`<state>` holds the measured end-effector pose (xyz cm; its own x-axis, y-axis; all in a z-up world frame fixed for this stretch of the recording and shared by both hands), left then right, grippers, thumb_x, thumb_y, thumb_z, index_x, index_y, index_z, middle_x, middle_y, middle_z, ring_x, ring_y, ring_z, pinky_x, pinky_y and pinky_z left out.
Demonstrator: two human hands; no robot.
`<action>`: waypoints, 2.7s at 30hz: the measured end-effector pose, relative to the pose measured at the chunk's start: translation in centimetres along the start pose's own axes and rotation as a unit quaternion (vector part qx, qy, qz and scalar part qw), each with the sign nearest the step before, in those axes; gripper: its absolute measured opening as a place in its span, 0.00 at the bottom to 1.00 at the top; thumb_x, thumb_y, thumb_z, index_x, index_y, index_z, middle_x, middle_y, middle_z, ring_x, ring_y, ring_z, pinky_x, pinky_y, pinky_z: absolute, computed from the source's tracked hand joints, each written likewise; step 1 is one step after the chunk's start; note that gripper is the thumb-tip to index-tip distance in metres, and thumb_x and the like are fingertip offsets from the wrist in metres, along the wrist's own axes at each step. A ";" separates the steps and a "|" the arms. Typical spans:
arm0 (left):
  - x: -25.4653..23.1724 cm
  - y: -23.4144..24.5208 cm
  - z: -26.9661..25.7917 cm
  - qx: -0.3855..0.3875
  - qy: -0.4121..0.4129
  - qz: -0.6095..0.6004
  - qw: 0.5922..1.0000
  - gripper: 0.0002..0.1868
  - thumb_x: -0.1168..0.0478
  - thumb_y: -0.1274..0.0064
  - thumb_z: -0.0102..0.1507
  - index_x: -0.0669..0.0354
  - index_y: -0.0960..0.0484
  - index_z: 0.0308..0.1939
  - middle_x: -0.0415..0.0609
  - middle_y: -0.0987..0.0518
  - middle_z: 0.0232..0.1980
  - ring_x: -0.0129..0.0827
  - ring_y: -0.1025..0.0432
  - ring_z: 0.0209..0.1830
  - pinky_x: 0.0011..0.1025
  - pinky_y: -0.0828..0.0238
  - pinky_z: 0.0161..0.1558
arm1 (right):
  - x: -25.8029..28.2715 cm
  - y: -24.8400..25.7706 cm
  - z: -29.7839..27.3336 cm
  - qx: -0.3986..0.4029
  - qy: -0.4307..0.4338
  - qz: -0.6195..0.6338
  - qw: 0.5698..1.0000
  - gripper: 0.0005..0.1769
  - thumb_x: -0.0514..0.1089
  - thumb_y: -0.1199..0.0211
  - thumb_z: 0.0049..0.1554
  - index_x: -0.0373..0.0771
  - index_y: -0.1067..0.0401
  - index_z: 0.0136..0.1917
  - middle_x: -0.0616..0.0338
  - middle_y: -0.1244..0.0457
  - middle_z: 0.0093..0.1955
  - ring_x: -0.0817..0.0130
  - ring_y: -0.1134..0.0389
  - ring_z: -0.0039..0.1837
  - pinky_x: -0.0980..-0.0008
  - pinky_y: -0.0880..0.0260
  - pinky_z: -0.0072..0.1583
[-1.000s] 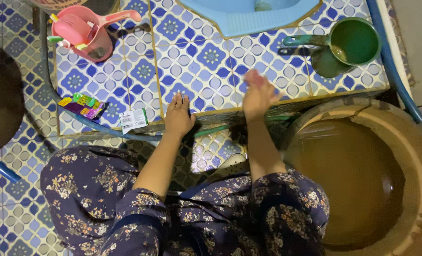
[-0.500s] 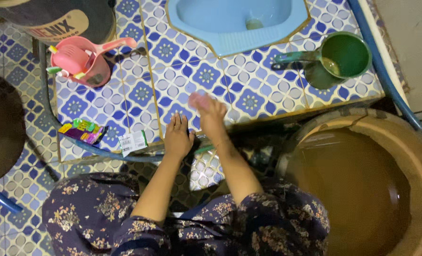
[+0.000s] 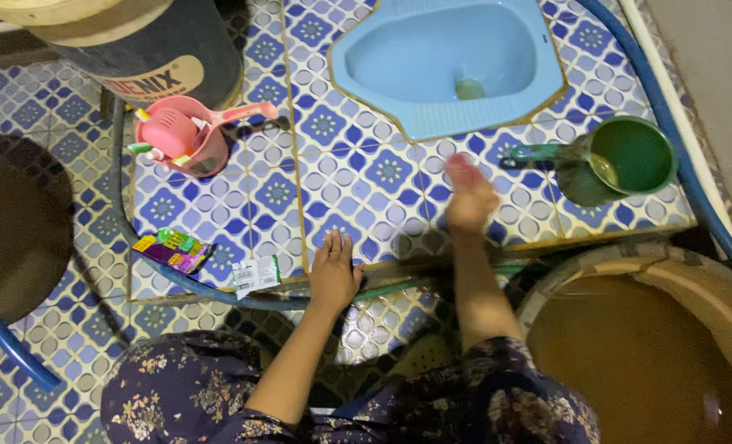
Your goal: The person cleans the tiled area around a squat toilet using a sponge, dipping the sponge into a bucket of water and scrubbing the surface.
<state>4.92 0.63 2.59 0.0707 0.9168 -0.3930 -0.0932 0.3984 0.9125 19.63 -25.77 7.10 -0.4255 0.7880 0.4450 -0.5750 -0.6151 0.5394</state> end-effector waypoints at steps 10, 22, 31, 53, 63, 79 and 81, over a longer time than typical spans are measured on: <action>0.8 -0.5 0.2 0.043 0.012 -0.001 0.999 0.39 0.54 0.39 0.56 0.67 0.32 0.69 0.67 0.37 0.74 0.56 0.43 0.74 0.48 0.49 0.72 | -0.3 -4.0 -1.3 -0.030 0.074 -0.176 0.981 0.30 0.34 0.49 0.58 0.42 0.30 0.73 0.46 0.31 0.62 0.49 0.30 0.53 0.52 0.29 0.52; 2.1 -2.2 -0.5 0.134 0.043 0.006 0.990 0.21 0.54 0.44 0.63 0.58 0.22 0.58 0.59 0.28 0.70 0.53 0.40 0.80 0.48 0.50 0.83 | 19.8 -11.5 -5.2 0.219 0.216 0.091 0.947 0.29 0.44 0.41 0.42 0.45 0.21 0.58 0.41 0.34 0.63 0.50 0.36 0.65 0.53 0.41 0.62; 1.4 -0.8 -0.1 0.092 -0.004 -0.014 0.996 0.41 0.57 0.41 0.58 0.65 0.37 0.73 0.67 0.44 0.78 0.55 0.49 0.79 0.50 0.52 0.74 | 5.1 -2.3 0.5 0.080 -0.137 0.103 0.982 0.16 0.34 0.44 0.62 0.45 0.20 0.58 0.51 0.28 0.53 0.53 0.29 0.56 0.57 0.32 0.59; 2.5 -3.9 0.3 0.079 -0.019 0.060 0.995 0.38 0.50 0.44 0.62 0.63 0.35 0.73 0.68 0.41 0.77 0.55 0.46 0.78 0.44 0.51 0.75 | 14.6 -4.7 -8.7 0.243 0.100 0.000 0.965 0.35 0.33 0.41 0.47 0.55 0.24 0.66 0.45 0.37 0.67 0.47 0.40 0.67 0.52 0.44 0.67; 1.2 -2.7 0.6 0.174 0.057 0.079 0.980 0.43 0.46 0.45 0.63 0.58 0.43 0.77 0.62 0.49 0.81 0.51 0.54 0.82 0.47 0.48 0.74 | -0.3 3.2 -4.3 0.080 -0.311 0.119 0.939 0.15 0.50 0.42 0.66 0.44 0.21 0.61 0.50 0.30 0.58 0.58 0.32 0.60 0.60 0.36 0.65; 0.2 -4.0 4.3 0.344 0.164 0.098 0.919 0.57 0.37 0.41 0.60 0.70 0.53 0.78 0.69 0.62 0.83 0.57 0.61 0.83 0.42 0.57 0.77 | 7.2 -2.8 -7.3 0.244 -0.173 0.070 0.952 0.23 0.37 0.39 0.56 0.53 0.23 0.63 0.47 0.36 0.65 0.47 0.35 0.63 0.49 0.39 0.66; 0.1 -3.6 4.3 0.350 0.133 0.111 0.920 0.59 0.33 0.41 0.60 0.73 0.50 0.78 0.73 0.59 0.82 0.60 0.59 0.83 0.42 0.57 0.78 | 8.1 -3.2 -7.7 0.238 -0.001 -0.021 0.971 0.38 0.30 0.40 0.43 0.56 0.24 0.65 0.44 0.42 0.71 0.43 0.41 0.65 0.45 0.45 0.66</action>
<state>9.55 -0.84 -0.28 -0.1272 0.9850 -0.1164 0.5941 0.1696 0.7863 12.68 -17.21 3.45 -0.4067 0.8132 0.4164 -0.2030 -0.5248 0.8266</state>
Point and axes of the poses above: each hand's wrist, its own z-axis towards the middle knuckle, its own y-axis out of the back of the hand, x = y × z, the point moved 5 cm from there along z, towards the middle knuckle
